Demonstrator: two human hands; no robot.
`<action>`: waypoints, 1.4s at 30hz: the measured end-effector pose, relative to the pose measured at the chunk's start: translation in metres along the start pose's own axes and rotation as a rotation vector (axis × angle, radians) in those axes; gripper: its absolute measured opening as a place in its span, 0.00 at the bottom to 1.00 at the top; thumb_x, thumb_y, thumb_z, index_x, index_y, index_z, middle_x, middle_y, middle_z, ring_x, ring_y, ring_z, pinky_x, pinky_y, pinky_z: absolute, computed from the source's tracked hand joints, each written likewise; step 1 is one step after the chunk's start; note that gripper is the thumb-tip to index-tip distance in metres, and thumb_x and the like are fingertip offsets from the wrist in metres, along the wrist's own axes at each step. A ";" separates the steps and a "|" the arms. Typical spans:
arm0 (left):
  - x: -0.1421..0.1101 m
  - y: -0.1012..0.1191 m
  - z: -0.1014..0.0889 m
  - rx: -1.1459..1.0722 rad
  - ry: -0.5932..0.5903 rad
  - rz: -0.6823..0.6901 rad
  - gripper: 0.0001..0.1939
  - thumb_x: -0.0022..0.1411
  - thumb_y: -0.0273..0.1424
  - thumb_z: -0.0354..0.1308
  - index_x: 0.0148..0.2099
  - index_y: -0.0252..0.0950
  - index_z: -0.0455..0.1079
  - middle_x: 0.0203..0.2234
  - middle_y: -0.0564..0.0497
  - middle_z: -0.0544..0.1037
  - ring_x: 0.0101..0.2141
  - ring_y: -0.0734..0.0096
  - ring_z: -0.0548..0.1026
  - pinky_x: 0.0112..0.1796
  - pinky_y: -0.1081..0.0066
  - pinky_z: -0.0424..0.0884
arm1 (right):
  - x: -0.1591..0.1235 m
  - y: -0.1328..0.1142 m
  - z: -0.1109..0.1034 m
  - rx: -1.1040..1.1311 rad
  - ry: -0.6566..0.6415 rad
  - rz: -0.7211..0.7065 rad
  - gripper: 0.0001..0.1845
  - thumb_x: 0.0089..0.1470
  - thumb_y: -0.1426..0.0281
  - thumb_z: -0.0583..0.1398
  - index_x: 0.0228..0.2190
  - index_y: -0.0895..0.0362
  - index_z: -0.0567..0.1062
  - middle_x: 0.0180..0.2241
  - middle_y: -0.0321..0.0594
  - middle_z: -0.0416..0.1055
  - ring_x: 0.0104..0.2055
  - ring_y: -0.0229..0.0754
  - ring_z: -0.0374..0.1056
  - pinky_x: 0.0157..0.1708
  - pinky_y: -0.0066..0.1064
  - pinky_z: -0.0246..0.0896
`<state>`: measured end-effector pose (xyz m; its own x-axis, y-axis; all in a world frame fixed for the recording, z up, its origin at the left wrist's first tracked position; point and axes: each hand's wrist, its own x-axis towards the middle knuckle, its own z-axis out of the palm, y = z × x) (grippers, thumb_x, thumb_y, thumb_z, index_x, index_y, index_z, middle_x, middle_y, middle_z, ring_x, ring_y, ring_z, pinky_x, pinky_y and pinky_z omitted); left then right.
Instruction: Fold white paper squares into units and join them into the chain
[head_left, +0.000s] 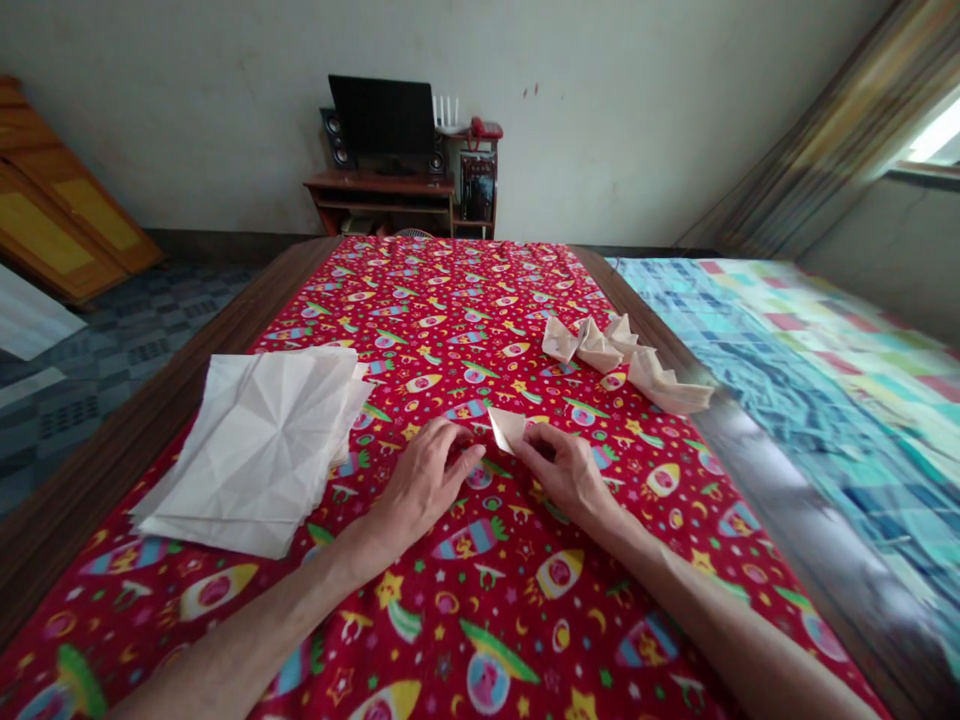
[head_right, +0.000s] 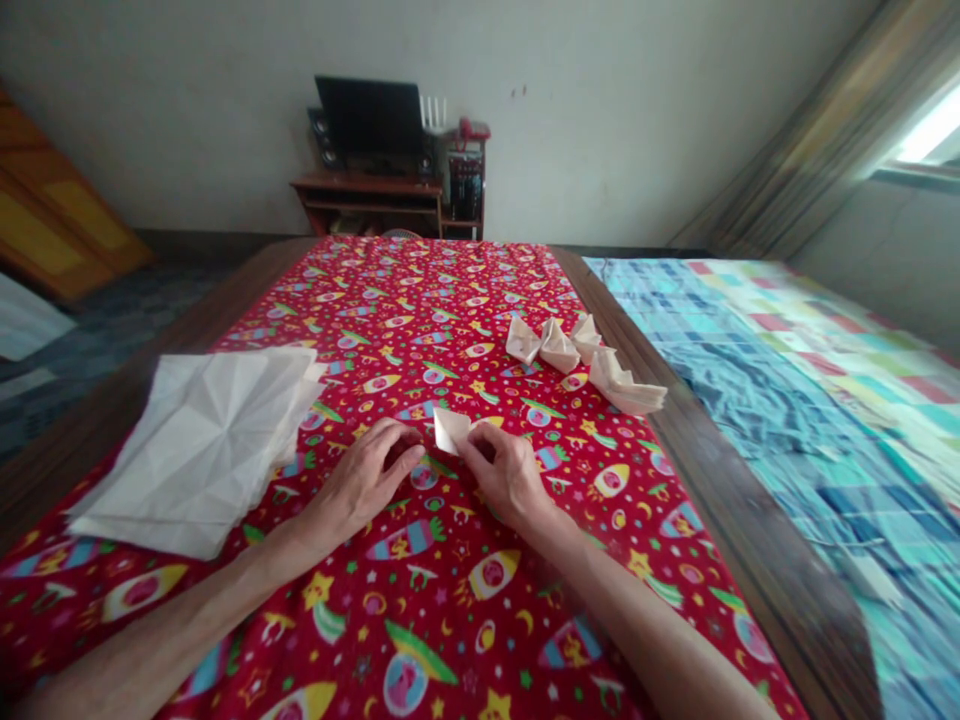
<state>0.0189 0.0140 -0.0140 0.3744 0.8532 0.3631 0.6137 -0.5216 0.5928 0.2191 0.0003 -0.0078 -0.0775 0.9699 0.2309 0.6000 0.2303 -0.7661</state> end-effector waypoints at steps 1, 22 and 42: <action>-0.001 0.003 0.001 -0.018 -0.011 0.006 0.11 0.67 0.39 0.49 0.41 0.36 0.64 0.35 0.49 0.71 0.38 0.66 0.71 0.42 0.65 0.69 | -0.001 -0.002 0.002 0.023 0.012 0.014 0.14 0.54 0.65 0.58 0.20 0.56 0.66 0.17 0.29 0.60 0.20 0.32 0.56 0.21 0.24 0.48; 0.005 0.030 -0.022 0.613 -0.079 0.360 0.07 0.66 0.27 0.49 0.36 0.35 0.67 0.32 0.48 0.72 0.35 0.61 0.69 0.36 0.63 0.64 | -0.007 -0.010 0.000 -0.248 -0.002 -0.400 0.07 0.60 0.69 0.56 0.38 0.54 0.73 0.37 0.43 0.69 0.40 0.41 0.64 0.39 0.32 0.62; 0.005 -0.013 0.001 0.139 -0.005 0.203 0.04 0.64 0.26 0.54 0.35 0.36 0.68 0.31 0.51 0.72 0.35 0.70 0.71 0.38 0.69 0.71 | -0.006 0.003 0.006 -0.460 -0.091 -0.350 0.12 0.63 0.70 0.50 0.31 0.57 0.72 0.31 0.42 0.68 0.32 0.39 0.63 0.31 0.28 0.58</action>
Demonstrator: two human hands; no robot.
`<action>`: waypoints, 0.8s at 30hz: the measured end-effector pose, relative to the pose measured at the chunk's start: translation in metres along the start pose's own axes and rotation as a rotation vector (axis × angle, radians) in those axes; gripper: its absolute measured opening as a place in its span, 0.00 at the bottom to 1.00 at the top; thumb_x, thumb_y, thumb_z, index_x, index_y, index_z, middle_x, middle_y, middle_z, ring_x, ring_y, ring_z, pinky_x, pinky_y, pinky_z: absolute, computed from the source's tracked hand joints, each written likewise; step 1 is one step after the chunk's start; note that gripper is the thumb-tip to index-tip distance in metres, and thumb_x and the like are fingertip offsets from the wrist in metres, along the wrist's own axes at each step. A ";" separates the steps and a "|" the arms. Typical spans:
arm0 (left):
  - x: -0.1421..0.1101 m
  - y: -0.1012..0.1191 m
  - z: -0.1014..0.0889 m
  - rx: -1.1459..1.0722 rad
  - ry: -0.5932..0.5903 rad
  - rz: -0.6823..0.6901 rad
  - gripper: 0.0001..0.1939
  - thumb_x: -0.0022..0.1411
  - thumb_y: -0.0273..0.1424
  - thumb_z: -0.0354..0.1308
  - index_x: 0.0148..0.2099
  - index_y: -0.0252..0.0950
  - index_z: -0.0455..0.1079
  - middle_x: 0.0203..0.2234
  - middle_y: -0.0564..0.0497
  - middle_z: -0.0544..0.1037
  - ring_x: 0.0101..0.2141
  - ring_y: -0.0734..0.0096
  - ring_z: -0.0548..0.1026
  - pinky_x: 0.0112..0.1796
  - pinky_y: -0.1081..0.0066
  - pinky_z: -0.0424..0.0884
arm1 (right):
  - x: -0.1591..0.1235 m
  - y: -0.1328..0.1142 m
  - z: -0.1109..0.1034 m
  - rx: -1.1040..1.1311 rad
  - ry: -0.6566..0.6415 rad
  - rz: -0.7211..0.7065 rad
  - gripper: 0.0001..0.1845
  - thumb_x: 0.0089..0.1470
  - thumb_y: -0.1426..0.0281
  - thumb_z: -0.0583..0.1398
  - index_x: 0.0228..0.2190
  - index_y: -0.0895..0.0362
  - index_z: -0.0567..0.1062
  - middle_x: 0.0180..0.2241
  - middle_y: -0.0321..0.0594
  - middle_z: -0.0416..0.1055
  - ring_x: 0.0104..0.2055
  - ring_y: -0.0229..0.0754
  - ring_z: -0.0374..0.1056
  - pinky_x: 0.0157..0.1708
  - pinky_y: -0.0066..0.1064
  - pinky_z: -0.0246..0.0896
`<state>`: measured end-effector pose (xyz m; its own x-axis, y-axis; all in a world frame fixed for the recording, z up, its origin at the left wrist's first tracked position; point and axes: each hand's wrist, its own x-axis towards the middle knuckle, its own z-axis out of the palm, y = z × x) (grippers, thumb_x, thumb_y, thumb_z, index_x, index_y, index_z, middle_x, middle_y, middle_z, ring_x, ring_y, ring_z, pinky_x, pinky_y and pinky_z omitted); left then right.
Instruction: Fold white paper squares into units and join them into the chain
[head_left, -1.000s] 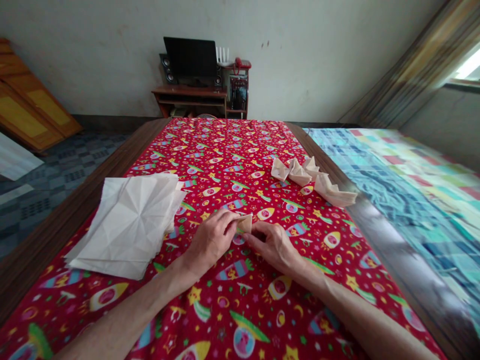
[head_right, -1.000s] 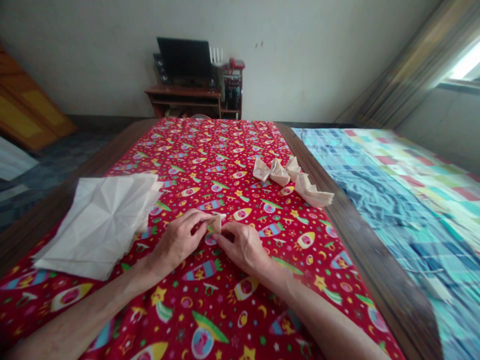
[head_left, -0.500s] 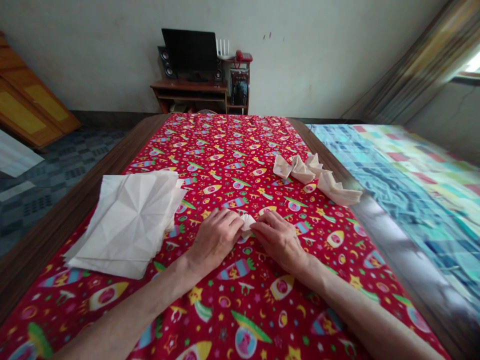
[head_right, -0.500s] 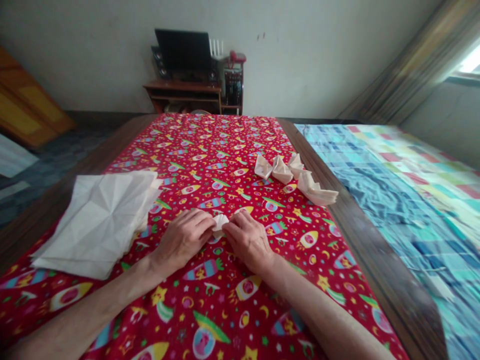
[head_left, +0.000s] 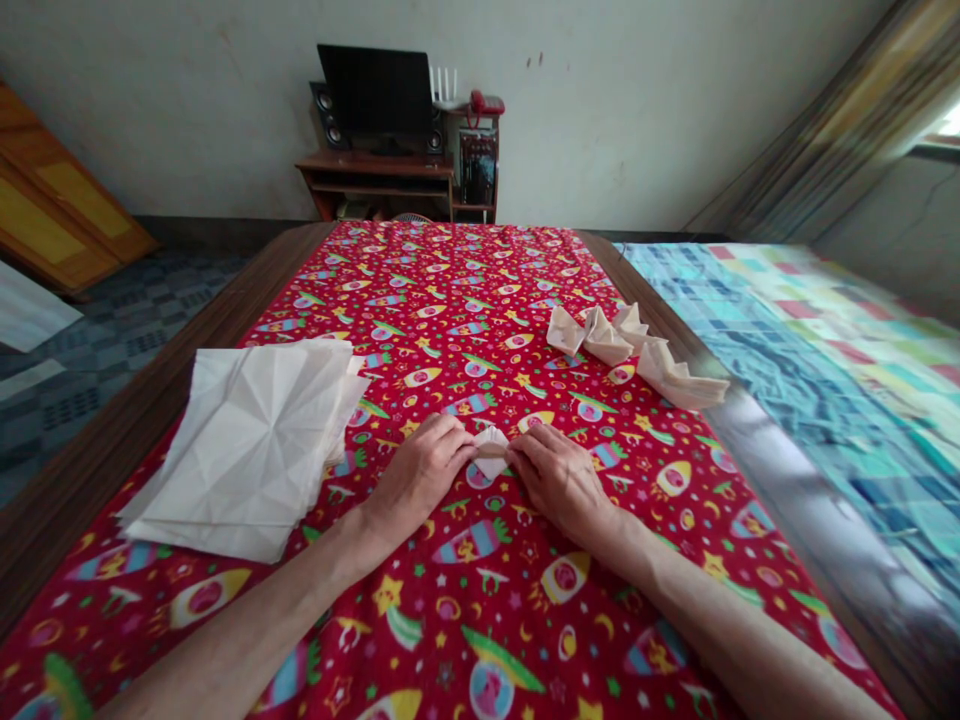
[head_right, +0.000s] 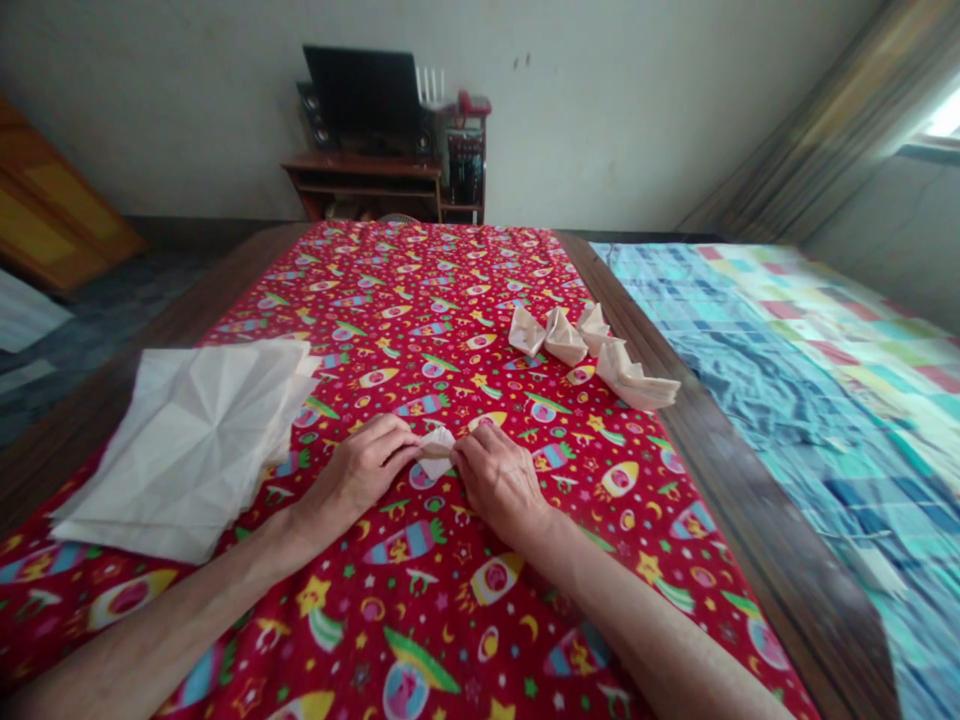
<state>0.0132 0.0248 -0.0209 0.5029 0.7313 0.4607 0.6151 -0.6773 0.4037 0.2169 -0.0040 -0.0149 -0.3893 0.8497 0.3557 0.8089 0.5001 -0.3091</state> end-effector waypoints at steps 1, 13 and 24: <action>0.000 -0.001 0.001 -0.013 0.016 -0.024 0.03 0.63 0.26 0.55 0.35 0.36 0.67 0.31 0.51 0.72 0.35 0.70 0.71 0.38 0.70 0.71 | 0.000 0.000 0.000 0.005 -0.001 0.002 0.12 0.63 0.70 0.50 0.31 0.57 0.72 0.31 0.42 0.68 0.32 0.39 0.63 0.32 0.29 0.58; -0.005 0.000 -0.008 0.030 0.005 0.106 0.06 0.65 0.25 0.52 0.39 0.35 0.71 0.33 0.50 0.76 0.36 0.71 0.72 0.40 0.71 0.71 | -0.003 0.002 -0.001 0.072 -0.002 -0.020 0.08 0.60 0.72 0.53 0.32 0.56 0.71 0.31 0.41 0.68 0.34 0.40 0.64 0.33 0.30 0.60; -0.003 0.010 -0.015 0.107 -0.083 0.238 0.10 0.67 0.24 0.48 0.43 0.30 0.71 0.35 0.46 0.76 0.39 0.65 0.72 0.42 0.66 0.71 | -0.002 0.000 -0.005 0.097 -0.008 -0.014 0.07 0.58 0.73 0.54 0.32 0.56 0.72 0.31 0.41 0.68 0.33 0.40 0.64 0.32 0.29 0.59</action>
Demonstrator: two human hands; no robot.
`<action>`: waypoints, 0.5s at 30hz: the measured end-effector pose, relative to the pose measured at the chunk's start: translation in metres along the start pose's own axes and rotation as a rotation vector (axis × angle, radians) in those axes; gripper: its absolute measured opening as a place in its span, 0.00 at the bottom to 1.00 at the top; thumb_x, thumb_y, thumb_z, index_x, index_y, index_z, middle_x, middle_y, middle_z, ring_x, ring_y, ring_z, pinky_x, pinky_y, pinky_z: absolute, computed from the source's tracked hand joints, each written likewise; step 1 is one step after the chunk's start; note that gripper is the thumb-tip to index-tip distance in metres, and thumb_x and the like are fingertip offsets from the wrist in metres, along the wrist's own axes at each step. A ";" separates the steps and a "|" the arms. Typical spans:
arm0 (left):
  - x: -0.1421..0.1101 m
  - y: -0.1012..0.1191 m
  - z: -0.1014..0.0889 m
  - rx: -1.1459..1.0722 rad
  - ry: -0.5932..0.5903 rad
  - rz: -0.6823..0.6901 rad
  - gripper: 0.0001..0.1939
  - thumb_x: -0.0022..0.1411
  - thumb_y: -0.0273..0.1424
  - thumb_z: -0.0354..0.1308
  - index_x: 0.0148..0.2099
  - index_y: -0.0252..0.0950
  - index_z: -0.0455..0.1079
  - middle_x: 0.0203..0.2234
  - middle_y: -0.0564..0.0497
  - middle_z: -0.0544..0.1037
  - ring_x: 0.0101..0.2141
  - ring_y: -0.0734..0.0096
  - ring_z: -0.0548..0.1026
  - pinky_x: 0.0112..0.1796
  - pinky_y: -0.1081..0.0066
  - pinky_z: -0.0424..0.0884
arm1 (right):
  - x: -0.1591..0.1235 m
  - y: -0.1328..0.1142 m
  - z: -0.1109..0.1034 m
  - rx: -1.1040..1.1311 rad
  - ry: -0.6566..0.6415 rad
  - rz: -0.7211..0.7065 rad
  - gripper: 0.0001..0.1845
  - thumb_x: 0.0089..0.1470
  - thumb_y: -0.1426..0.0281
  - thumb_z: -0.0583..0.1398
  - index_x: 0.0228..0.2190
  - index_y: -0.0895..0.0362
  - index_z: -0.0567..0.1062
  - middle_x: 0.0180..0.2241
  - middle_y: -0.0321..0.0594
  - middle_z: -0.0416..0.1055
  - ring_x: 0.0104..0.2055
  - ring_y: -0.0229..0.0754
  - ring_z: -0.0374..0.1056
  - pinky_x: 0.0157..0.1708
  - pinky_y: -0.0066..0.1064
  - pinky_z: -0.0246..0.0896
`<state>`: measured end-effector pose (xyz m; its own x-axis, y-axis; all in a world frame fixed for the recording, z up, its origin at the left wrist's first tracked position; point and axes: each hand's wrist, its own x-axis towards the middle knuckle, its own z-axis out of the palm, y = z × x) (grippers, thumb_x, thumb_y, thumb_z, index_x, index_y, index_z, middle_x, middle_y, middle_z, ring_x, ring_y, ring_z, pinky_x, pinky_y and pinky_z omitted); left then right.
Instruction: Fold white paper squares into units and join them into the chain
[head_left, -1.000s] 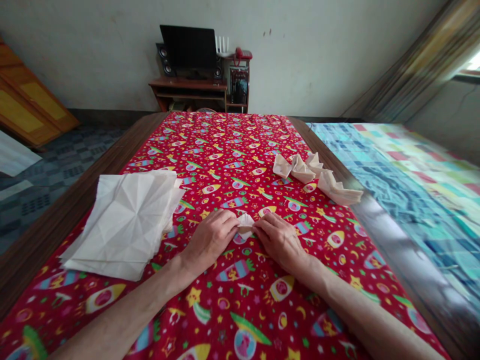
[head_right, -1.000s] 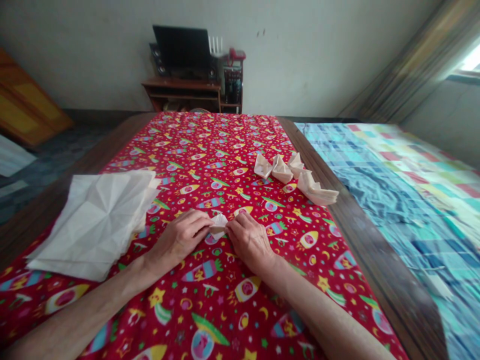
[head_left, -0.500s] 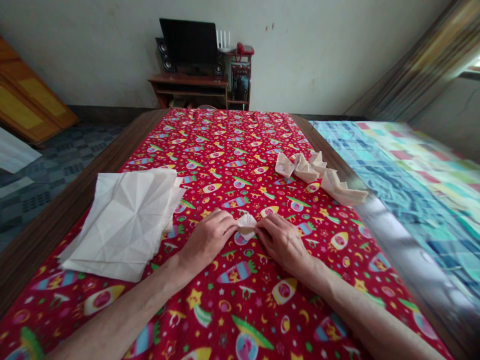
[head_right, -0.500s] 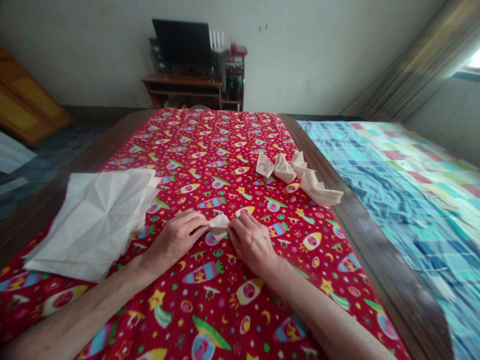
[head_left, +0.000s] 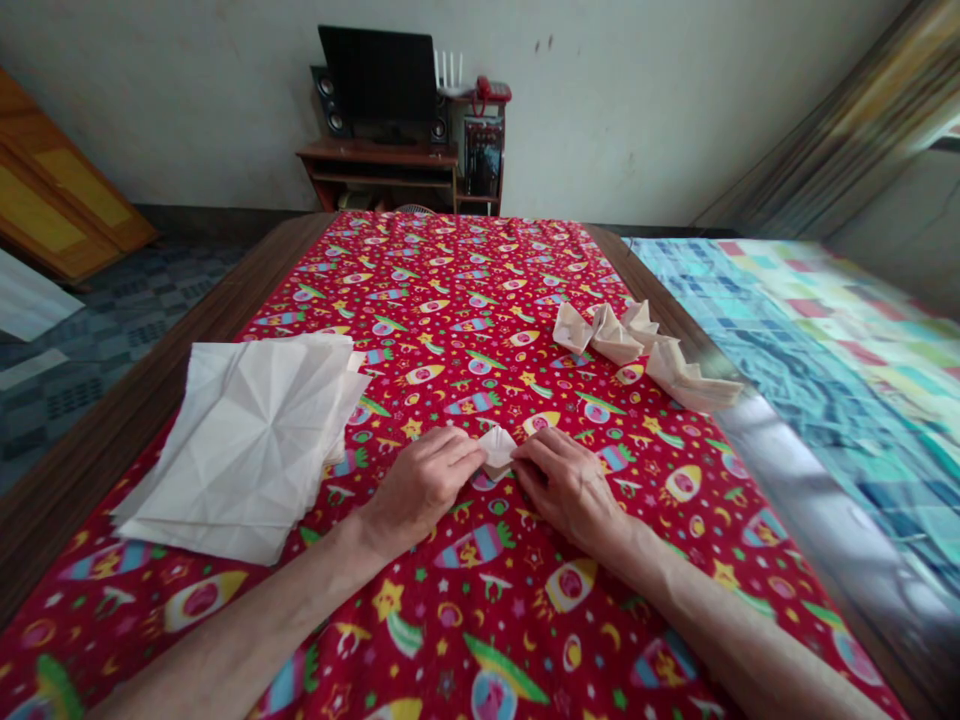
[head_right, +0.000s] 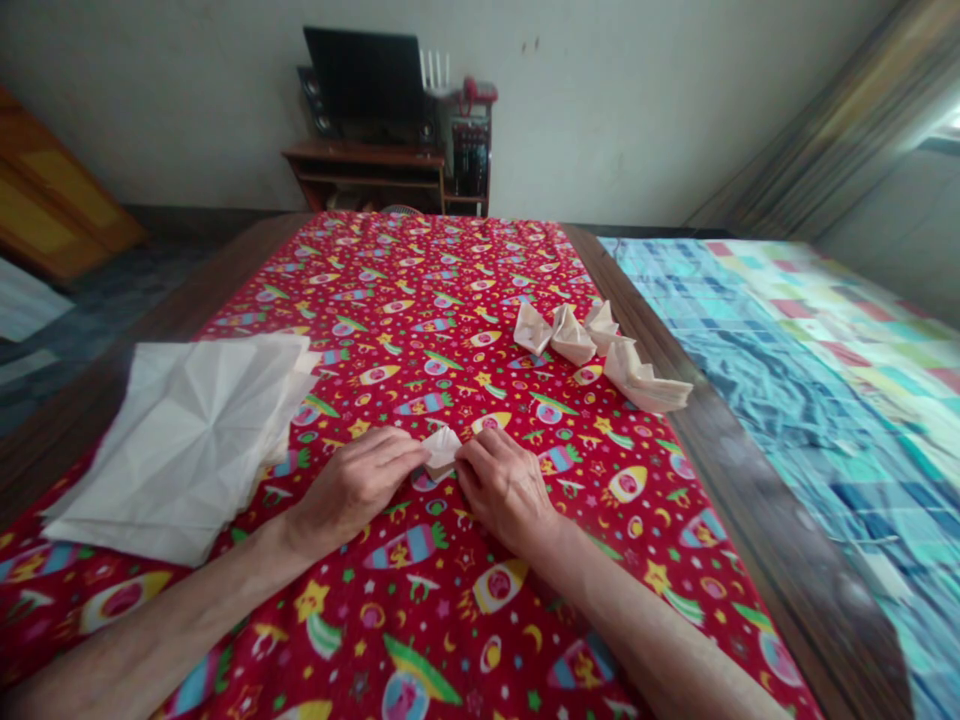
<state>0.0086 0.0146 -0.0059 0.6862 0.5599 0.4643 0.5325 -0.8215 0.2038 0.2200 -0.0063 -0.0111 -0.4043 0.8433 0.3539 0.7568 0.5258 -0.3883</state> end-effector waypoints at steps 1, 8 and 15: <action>0.000 0.000 0.000 -0.013 0.002 0.004 0.10 0.67 0.24 0.48 0.43 0.30 0.71 0.34 0.46 0.76 0.39 0.65 0.72 0.42 0.66 0.71 | 0.000 0.000 0.000 0.004 0.000 0.000 0.07 0.58 0.73 0.54 0.32 0.56 0.72 0.31 0.41 0.68 0.33 0.40 0.64 0.32 0.29 0.59; -0.001 -0.011 0.015 -0.138 0.099 -0.139 0.07 0.63 0.25 0.54 0.41 0.35 0.73 0.30 0.51 0.76 0.33 0.70 0.73 0.38 0.70 0.71 | -0.001 0.002 0.004 0.022 0.002 0.013 0.09 0.60 0.69 0.54 0.31 0.56 0.72 0.30 0.40 0.67 0.32 0.38 0.64 0.31 0.27 0.57; 0.005 -0.012 0.019 -0.208 0.110 -0.357 0.04 0.61 0.29 0.59 0.40 0.37 0.73 0.32 0.52 0.77 0.32 0.71 0.75 0.36 0.73 0.70 | 0.004 -0.002 0.003 -0.006 0.000 0.127 0.10 0.61 0.68 0.54 0.31 0.57 0.72 0.30 0.39 0.67 0.31 0.37 0.63 0.31 0.26 0.55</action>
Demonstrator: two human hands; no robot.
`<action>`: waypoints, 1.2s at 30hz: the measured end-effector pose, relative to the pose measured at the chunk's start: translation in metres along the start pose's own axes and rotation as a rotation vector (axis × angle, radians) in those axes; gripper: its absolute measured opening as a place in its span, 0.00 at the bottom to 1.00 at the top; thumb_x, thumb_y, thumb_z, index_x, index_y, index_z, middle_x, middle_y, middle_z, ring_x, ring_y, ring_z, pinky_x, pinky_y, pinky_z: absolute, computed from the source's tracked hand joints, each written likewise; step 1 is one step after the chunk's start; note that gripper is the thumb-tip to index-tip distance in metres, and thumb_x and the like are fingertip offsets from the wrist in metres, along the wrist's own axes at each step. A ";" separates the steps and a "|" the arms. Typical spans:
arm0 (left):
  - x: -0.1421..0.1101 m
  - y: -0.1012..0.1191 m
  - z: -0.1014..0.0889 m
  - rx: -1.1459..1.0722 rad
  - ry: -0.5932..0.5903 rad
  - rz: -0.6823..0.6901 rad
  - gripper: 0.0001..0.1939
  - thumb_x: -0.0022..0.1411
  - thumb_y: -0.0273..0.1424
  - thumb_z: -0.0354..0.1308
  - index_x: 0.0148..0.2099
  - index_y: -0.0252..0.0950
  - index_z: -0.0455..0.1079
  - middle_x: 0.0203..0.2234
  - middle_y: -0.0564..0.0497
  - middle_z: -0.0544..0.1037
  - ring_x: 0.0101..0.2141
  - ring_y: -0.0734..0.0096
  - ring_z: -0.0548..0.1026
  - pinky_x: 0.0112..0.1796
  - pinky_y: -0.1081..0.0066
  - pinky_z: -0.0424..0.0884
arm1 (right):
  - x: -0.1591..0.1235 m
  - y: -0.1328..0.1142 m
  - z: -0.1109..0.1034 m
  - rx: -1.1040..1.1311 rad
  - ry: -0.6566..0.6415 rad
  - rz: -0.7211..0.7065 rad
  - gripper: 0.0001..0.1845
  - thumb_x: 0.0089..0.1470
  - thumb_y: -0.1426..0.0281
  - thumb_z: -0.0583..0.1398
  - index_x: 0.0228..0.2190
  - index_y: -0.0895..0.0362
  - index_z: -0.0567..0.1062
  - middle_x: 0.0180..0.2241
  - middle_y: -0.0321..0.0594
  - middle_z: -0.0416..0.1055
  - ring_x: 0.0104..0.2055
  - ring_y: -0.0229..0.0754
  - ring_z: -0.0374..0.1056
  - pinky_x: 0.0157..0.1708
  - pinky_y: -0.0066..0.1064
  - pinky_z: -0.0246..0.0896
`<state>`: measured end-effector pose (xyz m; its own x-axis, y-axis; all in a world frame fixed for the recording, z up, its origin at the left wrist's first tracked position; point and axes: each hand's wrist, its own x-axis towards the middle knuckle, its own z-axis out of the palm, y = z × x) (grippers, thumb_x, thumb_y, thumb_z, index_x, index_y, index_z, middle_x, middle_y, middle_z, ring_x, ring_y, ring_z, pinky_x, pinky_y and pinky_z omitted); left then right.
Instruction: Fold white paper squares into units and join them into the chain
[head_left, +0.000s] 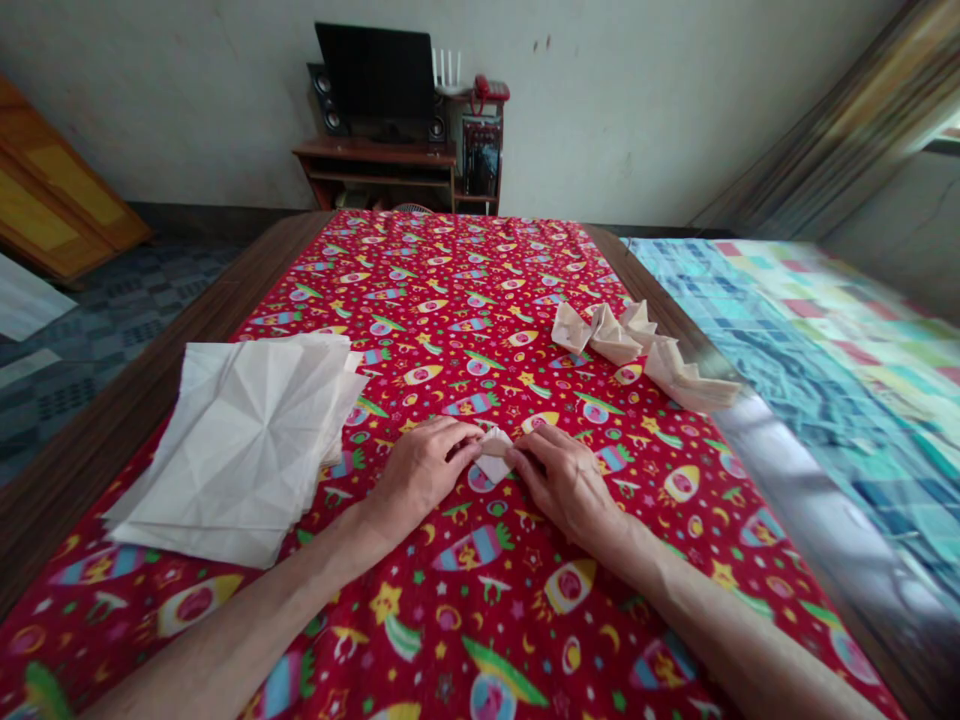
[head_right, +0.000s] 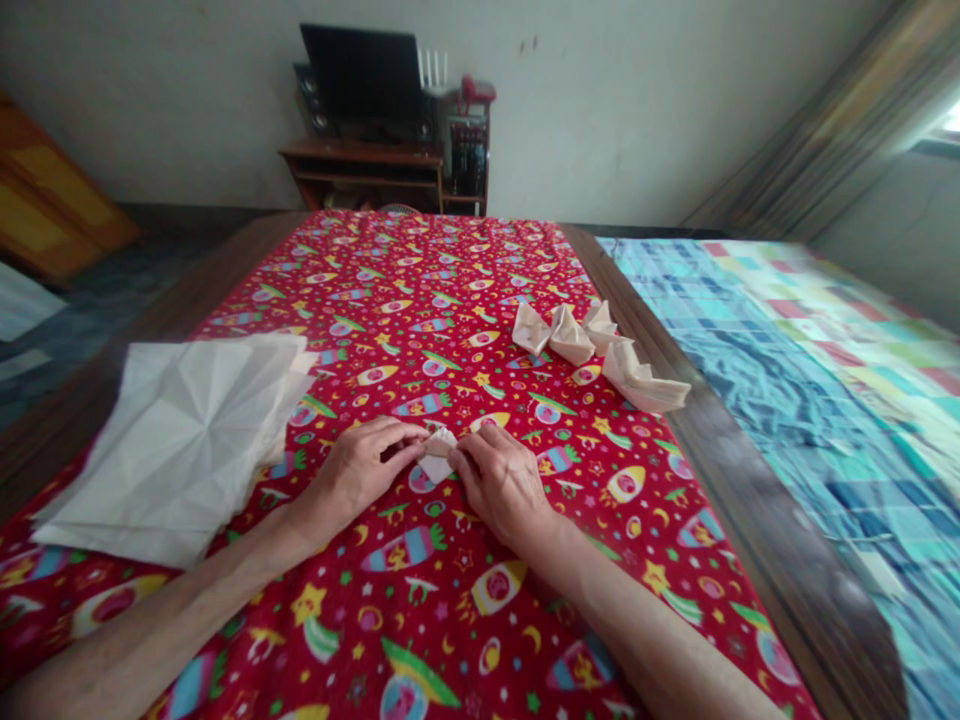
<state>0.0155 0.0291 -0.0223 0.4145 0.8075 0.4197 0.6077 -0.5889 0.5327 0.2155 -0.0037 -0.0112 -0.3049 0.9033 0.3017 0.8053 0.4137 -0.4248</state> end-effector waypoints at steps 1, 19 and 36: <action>0.001 0.001 0.000 0.016 -0.010 -0.010 0.05 0.61 0.30 0.59 0.40 0.38 0.72 0.32 0.52 0.77 0.32 0.71 0.75 0.36 0.73 0.70 | 0.001 -0.001 0.000 -0.022 -0.002 0.005 0.10 0.61 0.68 0.54 0.30 0.57 0.72 0.30 0.39 0.67 0.31 0.37 0.63 0.32 0.26 0.55; 0.014 0.015 -0.009 0.276 -0.174 -0.240 0.15 0.58 0.35 0.62 0.45 0.41 0.65 0.24 0.60 0.74 0.27 0.72 0.74 0.27 0.74 0.60 | 0.027 0.001 -0.015 -0.113 -0.245 0.105 0.13 0.57 0.60 0.58 0.26 0.55 0.69 0.24 0.34 0.69 0.24 0.34 0.60 0.23 0.26 0.42; 0.015 0.004 -0.018 0.078 -0.164 -0.125 0.11 0.67 0.33 0.48 0.42 0.37 0.70 0.34 0.50 0.74 0.34 0.70 0.73 0.37 0.72 0.67 | -0.001 0.008 0.001 -0.163 0.017 -0.103 0.11 0.61 0.67 0.53 0.29 0.57 0.71 0.29 0.38 0.68 0.28 0.36 0.62 0.27 0.26 0.51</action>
<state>0.0125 0.0382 -0.0008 0.4330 0.8727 0.2255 0.7095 -0.4843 0.5119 0.2214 -0.0012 -0.0155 -0.3828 0.8543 0.3516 0.8423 0.4791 -0.2469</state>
